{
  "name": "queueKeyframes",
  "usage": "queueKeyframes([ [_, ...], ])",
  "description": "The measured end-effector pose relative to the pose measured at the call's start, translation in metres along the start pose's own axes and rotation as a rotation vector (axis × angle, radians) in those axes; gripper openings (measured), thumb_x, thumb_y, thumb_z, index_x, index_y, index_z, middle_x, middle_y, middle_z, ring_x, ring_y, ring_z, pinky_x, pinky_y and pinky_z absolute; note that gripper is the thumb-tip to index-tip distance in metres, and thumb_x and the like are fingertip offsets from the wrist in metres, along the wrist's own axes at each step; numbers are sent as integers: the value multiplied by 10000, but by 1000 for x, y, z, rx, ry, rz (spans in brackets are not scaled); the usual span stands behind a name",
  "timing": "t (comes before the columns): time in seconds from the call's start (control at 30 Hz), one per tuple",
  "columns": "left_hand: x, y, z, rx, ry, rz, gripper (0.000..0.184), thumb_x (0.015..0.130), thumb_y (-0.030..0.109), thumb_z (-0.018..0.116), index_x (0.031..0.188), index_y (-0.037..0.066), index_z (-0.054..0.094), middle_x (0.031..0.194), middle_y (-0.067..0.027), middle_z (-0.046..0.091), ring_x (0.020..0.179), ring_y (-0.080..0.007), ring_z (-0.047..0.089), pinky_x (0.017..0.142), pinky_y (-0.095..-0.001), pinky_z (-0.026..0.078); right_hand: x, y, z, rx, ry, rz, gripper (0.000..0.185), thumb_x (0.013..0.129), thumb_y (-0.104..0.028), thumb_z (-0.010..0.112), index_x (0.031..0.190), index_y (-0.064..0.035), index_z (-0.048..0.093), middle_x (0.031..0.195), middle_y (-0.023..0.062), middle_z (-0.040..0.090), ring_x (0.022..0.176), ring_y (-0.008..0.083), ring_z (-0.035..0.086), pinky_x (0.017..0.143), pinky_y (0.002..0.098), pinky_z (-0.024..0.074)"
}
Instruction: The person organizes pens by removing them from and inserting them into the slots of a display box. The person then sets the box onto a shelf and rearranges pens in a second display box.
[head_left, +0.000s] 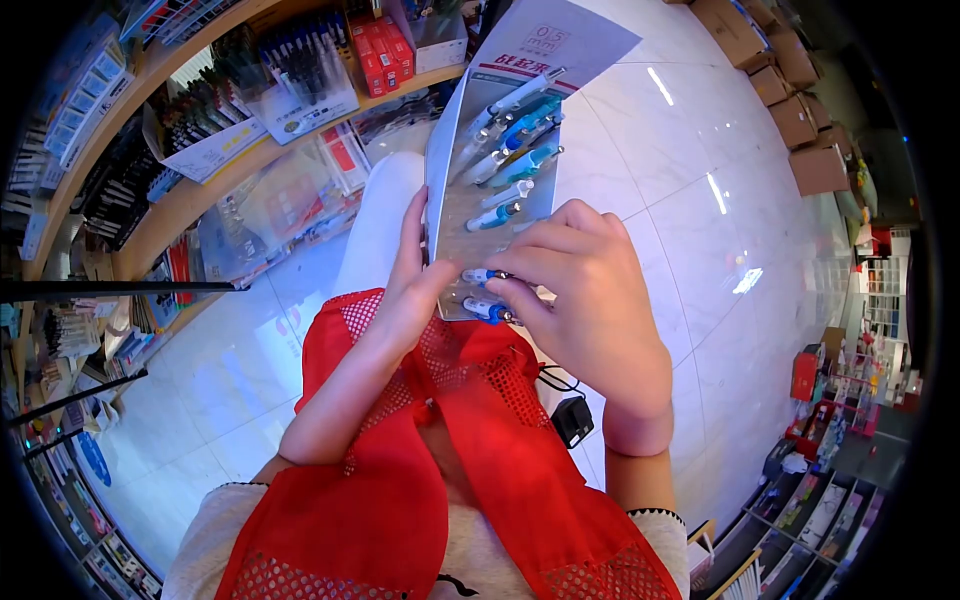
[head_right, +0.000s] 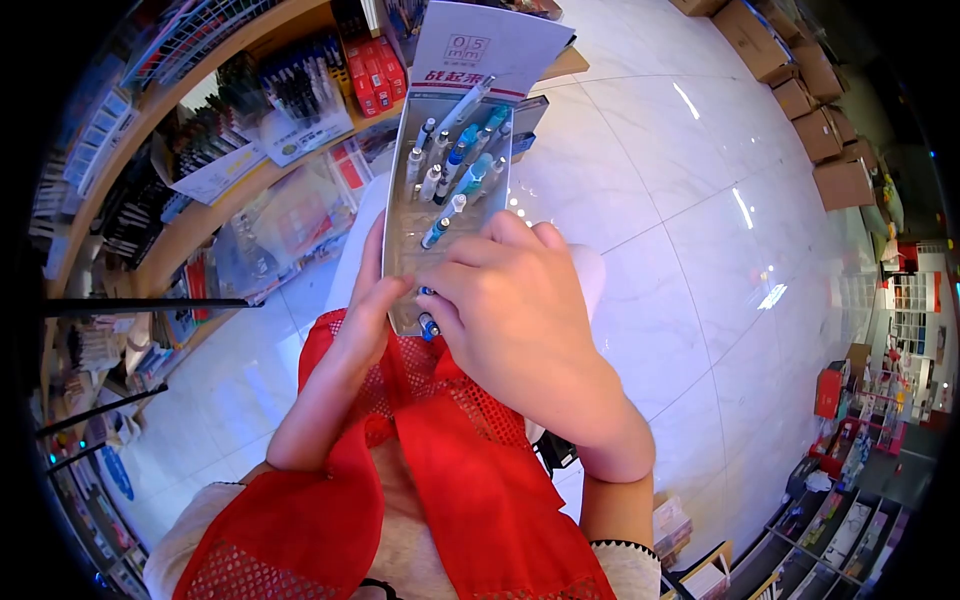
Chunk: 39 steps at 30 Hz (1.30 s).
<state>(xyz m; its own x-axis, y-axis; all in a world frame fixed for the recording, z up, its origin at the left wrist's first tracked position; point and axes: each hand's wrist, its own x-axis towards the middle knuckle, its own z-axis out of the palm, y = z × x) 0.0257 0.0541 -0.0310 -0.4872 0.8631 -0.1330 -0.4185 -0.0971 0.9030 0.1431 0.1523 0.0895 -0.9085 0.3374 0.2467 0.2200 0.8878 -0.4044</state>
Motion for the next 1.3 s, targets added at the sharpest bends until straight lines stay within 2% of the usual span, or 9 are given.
queueKeyframes([
  [0.2,1,-1,-1,-63,-45,-50,767,769,120,471,1435,45,100,1363,-200,328,1238,-268,380,1002,-340,329,3,-1,-4,-5,-44,-35,124,646,-95,729,755,-69,675,737,7,623,718,199,519,639,317,375],
  [0.3,1,4,-3,-134,-91,-99,758,760,128,460,1430,43,117,1382,-176,329,1268,-252,363,1020,-345,322,3,5,-5,297,283,-49,93,671,-53,711,752,-40,667,761,35,639,719,183,553,627,290,395],
  [0.4,0,10,-1,-203,-116,-183,755,744,137,453,1424,42,138,1385,-153,341,1280,-246,359,1036,-352,317,4,15,-13,212,444,-4,109,681,-5,698,772,-43,652,746,54,635,688,209,577,627,290,459],
  [0.67,-7,33,11,-245,-95,-282,763,721,150,455,1414,37,158,1377,-149,352,1277,-253,366,1042,-366,323,6,22,-9,251,487,76,105,694,29,672,783,-14,638,726,62,628,636,168,557,589,265,444],
  [0.9,0,10,-3,-202,-150,-217,784,723,123,458,1428,28,127,1389,-151,334,1283,-250,344,1040,-345,294,4,29,-11,283,513,130,109,698,39,665,791,-12,638,737,61,628,631,160,552,584,264,441],
  [1.03,3,1,-3,-148,-193,-83,794,731,98,461,1437,31,104,1397,-161,317,1282,-245,339,1034,-336,291,12,28,-13,225,509,77,132,686,34,672,803,-21,642,752,56,623,643,171,558,596,266,442],
  [1.3,-1,4,2,-72,-188,-104,791,759,83,481,1444,52,85,1349,-190,336,1209,-250,395,990,-324,322,25,30,-4,41,481,7,116,684,-34,693,790,-56,650,759,51,601,702,228,530,618,322,440],
])
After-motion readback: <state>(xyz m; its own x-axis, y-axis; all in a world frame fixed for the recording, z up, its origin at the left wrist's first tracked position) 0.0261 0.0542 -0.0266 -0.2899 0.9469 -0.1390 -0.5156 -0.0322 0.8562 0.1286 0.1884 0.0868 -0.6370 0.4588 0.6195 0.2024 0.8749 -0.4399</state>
